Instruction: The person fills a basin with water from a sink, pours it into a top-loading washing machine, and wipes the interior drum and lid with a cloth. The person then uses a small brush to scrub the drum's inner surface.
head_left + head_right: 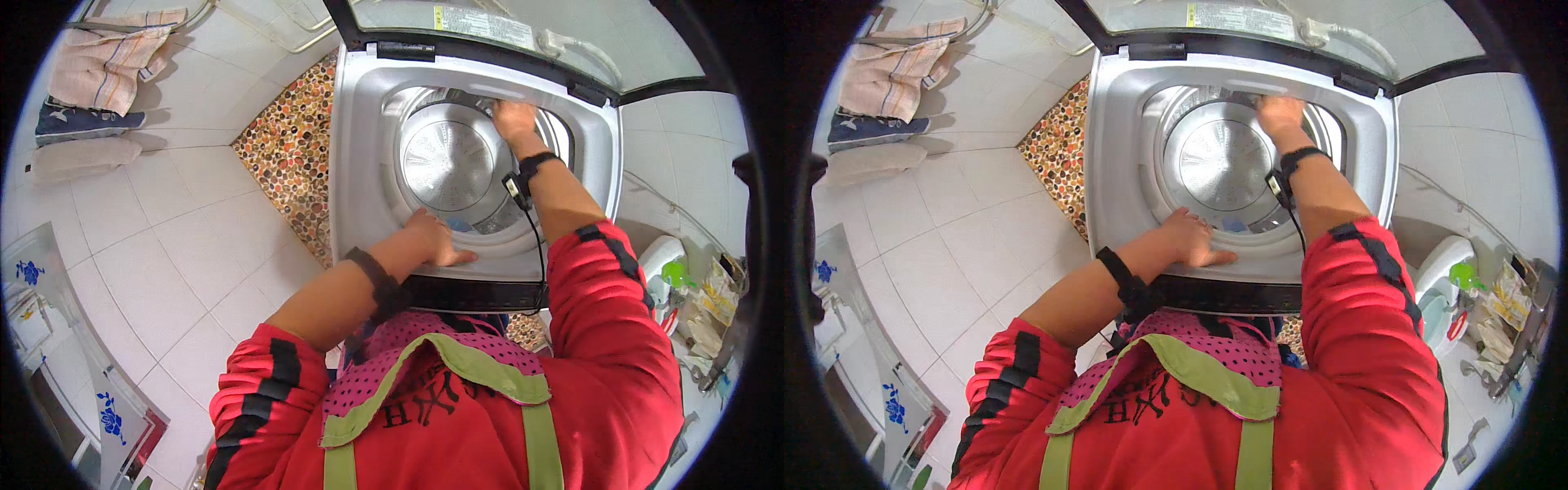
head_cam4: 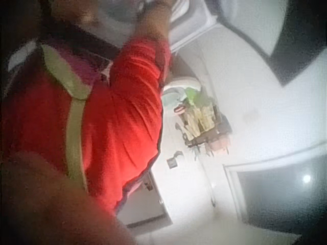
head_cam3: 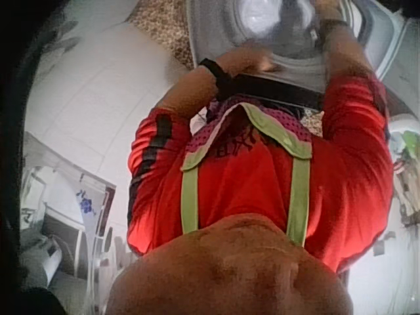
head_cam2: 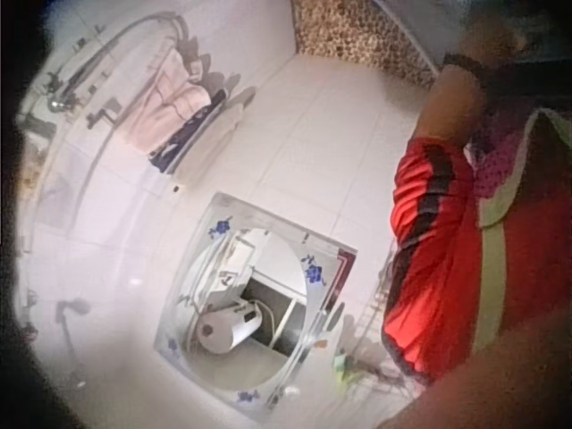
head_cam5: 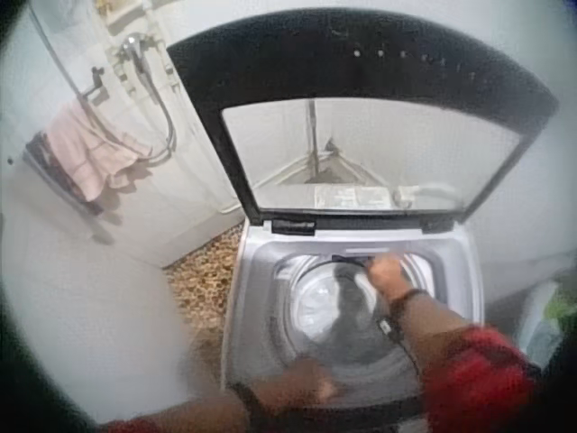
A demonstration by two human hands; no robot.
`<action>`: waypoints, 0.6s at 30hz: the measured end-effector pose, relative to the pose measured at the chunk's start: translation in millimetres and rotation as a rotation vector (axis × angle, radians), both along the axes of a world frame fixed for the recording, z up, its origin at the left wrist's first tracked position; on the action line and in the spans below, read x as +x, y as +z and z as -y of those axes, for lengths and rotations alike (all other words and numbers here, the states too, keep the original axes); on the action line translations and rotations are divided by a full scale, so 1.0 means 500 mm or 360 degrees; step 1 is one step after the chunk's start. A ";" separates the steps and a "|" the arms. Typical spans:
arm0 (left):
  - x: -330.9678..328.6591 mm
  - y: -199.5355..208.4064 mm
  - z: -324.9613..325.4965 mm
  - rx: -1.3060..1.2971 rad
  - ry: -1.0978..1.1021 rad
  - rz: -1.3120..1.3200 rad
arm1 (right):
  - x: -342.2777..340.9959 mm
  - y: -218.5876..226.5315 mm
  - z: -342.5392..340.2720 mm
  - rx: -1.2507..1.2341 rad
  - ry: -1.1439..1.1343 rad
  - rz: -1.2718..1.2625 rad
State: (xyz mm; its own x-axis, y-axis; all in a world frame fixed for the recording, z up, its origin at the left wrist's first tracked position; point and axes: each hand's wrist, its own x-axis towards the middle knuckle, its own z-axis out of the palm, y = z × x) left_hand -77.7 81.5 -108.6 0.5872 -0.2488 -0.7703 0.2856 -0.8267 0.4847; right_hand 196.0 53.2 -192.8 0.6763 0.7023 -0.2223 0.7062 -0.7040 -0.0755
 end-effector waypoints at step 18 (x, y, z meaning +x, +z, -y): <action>-0.027 0.009 -0.006 -0.0047 0.0013 -0.0144 | 0.001 0.009 0.087 -0.0069 0.0334 0.0171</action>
